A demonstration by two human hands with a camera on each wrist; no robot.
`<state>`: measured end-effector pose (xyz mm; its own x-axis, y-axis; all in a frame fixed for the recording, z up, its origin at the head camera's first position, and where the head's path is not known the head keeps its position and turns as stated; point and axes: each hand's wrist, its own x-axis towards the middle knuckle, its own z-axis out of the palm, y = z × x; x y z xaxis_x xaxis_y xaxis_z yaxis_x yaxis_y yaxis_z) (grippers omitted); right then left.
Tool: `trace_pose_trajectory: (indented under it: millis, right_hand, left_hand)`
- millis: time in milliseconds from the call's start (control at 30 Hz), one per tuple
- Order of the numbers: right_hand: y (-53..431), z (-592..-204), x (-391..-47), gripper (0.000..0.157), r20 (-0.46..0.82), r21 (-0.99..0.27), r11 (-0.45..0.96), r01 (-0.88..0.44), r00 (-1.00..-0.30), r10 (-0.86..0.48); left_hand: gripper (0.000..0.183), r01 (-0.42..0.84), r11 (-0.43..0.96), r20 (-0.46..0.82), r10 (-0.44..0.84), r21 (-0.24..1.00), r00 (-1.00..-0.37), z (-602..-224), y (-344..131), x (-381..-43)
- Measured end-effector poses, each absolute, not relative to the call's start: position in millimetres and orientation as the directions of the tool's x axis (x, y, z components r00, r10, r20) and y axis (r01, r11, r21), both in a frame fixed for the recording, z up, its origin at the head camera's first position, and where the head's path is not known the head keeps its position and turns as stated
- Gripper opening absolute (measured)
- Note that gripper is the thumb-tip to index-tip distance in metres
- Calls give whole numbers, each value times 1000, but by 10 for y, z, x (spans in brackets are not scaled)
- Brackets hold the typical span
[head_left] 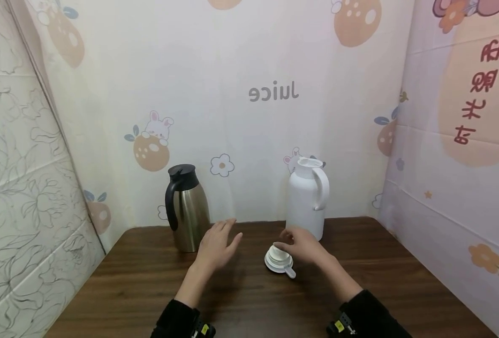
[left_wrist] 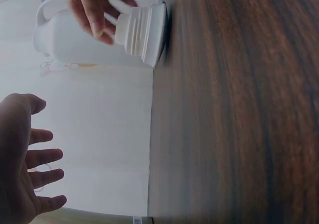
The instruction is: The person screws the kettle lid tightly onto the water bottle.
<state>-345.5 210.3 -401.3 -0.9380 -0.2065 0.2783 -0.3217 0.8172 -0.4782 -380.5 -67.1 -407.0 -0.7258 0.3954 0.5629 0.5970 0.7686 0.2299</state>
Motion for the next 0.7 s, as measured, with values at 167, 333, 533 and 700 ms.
trace_pose_trajectory:
  millis: [167,333,533,700]
  right_hand:
    - [2147,-4064,-3479,54,161,-539,826,-167,-983,-94]
    - [2124,-4116,-3498,55,117,-570,807,-157,-987,-109]
    - [2071,-4142,-3489,61,121,-553,817,-162,-986,-114]
    - [2044,-4153,-3475,69,85,-558,818,-141,-990,-112]
  left_hand:
    - [55,599,767,564,398,228,-723,-4067,-666,-3805]
    - [54,596,767,562,392,237,-728,-4052,-670,-3793]
    - [56,591,771,559,390,237,-732,-4034,-668,-3783]
    - [56,593,770,560,391,235,-730,-4046,-659,-3779]
